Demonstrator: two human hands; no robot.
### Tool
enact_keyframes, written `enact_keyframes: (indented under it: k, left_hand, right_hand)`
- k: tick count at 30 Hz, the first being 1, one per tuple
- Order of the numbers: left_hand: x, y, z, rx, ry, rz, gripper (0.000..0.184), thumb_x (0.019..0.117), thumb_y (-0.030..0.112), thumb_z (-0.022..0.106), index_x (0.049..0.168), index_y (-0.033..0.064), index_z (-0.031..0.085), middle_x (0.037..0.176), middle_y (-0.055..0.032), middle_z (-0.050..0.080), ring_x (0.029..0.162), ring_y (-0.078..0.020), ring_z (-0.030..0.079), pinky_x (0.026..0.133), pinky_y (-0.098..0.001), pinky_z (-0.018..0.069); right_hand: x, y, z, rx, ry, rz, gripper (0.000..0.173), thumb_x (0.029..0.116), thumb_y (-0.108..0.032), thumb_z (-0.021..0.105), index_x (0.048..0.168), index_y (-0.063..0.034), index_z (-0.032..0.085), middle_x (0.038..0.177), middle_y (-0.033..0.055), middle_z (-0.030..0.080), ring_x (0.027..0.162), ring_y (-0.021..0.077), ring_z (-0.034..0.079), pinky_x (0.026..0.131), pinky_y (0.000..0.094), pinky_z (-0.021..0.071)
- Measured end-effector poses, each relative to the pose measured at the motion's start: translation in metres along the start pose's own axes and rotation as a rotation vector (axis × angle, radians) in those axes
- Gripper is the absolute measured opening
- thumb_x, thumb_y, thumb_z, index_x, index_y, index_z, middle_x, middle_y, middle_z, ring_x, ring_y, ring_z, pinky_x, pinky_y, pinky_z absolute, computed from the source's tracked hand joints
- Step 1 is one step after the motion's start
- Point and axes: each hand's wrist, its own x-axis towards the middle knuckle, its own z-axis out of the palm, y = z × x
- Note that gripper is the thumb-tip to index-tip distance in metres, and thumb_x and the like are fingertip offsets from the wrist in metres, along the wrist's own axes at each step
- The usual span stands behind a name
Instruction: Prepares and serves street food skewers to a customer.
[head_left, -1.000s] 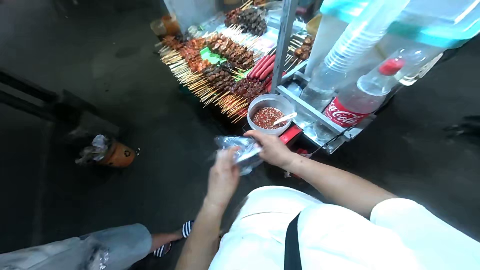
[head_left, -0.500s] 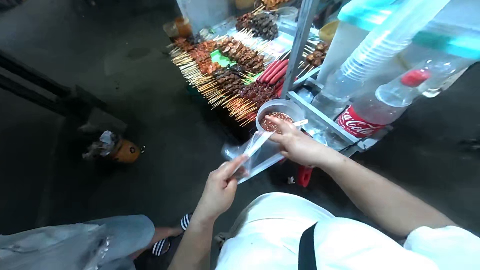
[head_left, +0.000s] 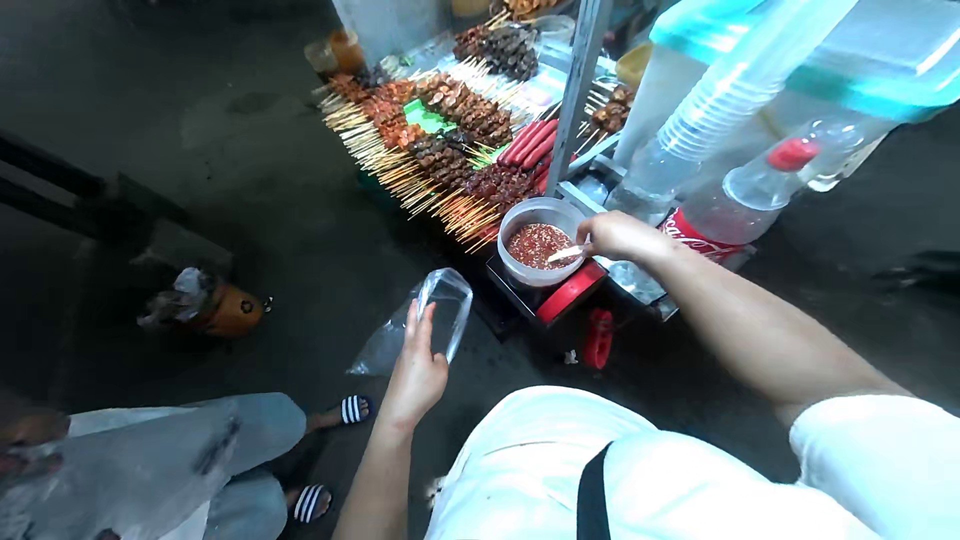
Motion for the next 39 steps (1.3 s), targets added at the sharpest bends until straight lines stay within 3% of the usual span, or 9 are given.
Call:
enact_keyframes:
  k: [1,3,6,9,15,17,22,30,39]
  left_hand:
    - [0.004,-0.003,0.002,-0.054,0.019,-0.039,0.078,0.0879,-0.012,0.048,0.16,0.0118,0.03,0.17,-0.0178,0.008,0.119,-0.0258,0.061,0.083,-0.0392,0.0573]
    - [0.009,-0.005,0.005,-0.122,0.046,-0.093,0.084,0.0876,-0.012,0.048,0.163,0.0134,0.021,0.17,-0.018,0.004,0.115,-0.0265,0.062,0.079,-0.0399,0.0575]
    - [0.012,-0.003,0.01,-0.075,0.08,-0.066,0.088,0.0877,-0.012,0.051,0.164,0.0124,0.016,0.171,-0.0182,0.0,0.131,-0.029,0.054,0.091,-0.0414,0.0558]
    - [0.01,0.005,0.009,0.071,0.11,-0.027,0.087,0.0884,-0.009,0.056,0.164,0.0093,0.017,0.171,-0.0179,-0.001,0.146,-0.0336,0.041,0.108,-0.0455,0.0473]
    - [0.01,0.013,0.002,0.293,0.124,-0.052,0.084,0.0913,-0.004,0.058,0.164,0.0112,0.019,0.172,-0.0109,-0.004,0.119,-0.0318,0.066,0.092,-0.0449,0.0566]
    - [0.013,0.021,0.0,0.321,0.083,-0.056,0.084,0.0928,-0.002,0.058,0.165,0.0116,0.017,0.173,-0.0088,-0.006,0.116,-0.0292,0.067,0.091,-0.0437,0.0567]
    - [0.026,0.031,-0.004,0.28,0.0,-0.018,0.085,0.0927,0.0,0.059,0.165,0.0125,0.016,0.173,-0.0079,-0.006,0.131,-0.0289,0.057,0.1,-0.0449,0.0527]
    - [0.053,0.038,0.005,0.162,-0.03,0.058,0.088,0.0897,-0.002,0.063,0.164,0.0118,0.019,0.173,-0.0104,-0.001,0.139,-0.0336,0.049,0.104,-0.0513,0.0494]
    - [0.073,0.048,0.014,0.114,-0.055,0.098,0.091,0.0877,-0.002,0.067,0.164,0.011,0.019,0.172,-0.0141,0.001,0.148,-0.0348,0.037,0.111,-0.0529,0.0439]
  right_hand:
    - [0.005,-0.005,0.001,0.046,0.03,-0.018,0.021,0.0933,-0.014,0.075,0.107,0.0015,0.073,0.105,0.0273,0.07,0.105,0.046,0.066,0.093,0.0656,0.0489]
    - [0.017,-0.021,0.005,0.26,0.105,-0.033,0.023,0.0941,-0.011,0.073,0.113,0.001,0.072,0.113,0.026,0.067,0.11,0.042,0.063,0.097,0.0613,0.0478]
    - [0.045,-0.035,0.034,0.63,0.12,0.009,0.029,0.0994,-0.019,0.068,0.123,-0.0014,0.067,0.114,0.0225,0.068,0.102,0.0347,0.066,0.093,0.0553,0.0519]
    - [0.053,-0.036,0.035,0.487,0.071,0.068,0.032,0.1046,-0.02,0.056,0.127,0.0011,0.065,0.122,0.0276,0.066,0.116,0.0428,0.064,0.101,0.0628,0.0467]
    - [0.037,-0.022,0.007,0.274,0.064,0.005,0.024,0.1025,-0.013,0.056,0.12,-0.0034,0.07,0.112,0.0248,0.07,0.109,0.0429,0.066,0.095,0.0643,0.0479]
    - [0.042,-0.019,0.017,0.283,0.057,-0.086,0.025,0.104,-0.014,0.056,0.12,-0.0023,0.07,0.112,0.0241,0.07,0.109,0.0415,0.066,0.097,0.0623,0.0479]
    - [0.026,-0.015,0.022,0.319,0.126,-0.29,0.026,0.1063,-0.015,0.054,0.122,-0.0014,0.07,0.114,0.0225,0.071,0.111,0.0376,0.067,0.101,0.0577,0.0481]
    - [-0.028,0.006,0.015,0.18,0.36,-0.691,0.02,0.0989,-0.005,0.061,0.113,0.0006,0.073,0.115,0.0188,0.073,0.107,0.0336,0.071,0.098,0.0515,0.0547]
    - [-0.048,0.02,0.047,0.015,0.529,-0.823,0.023,0.0864,0.002,0.069,0.108,-0.0005,0.074,0.121,0.0179,0.071,0.113,0.0337,0.069,0.098,0.0481,0.0567]
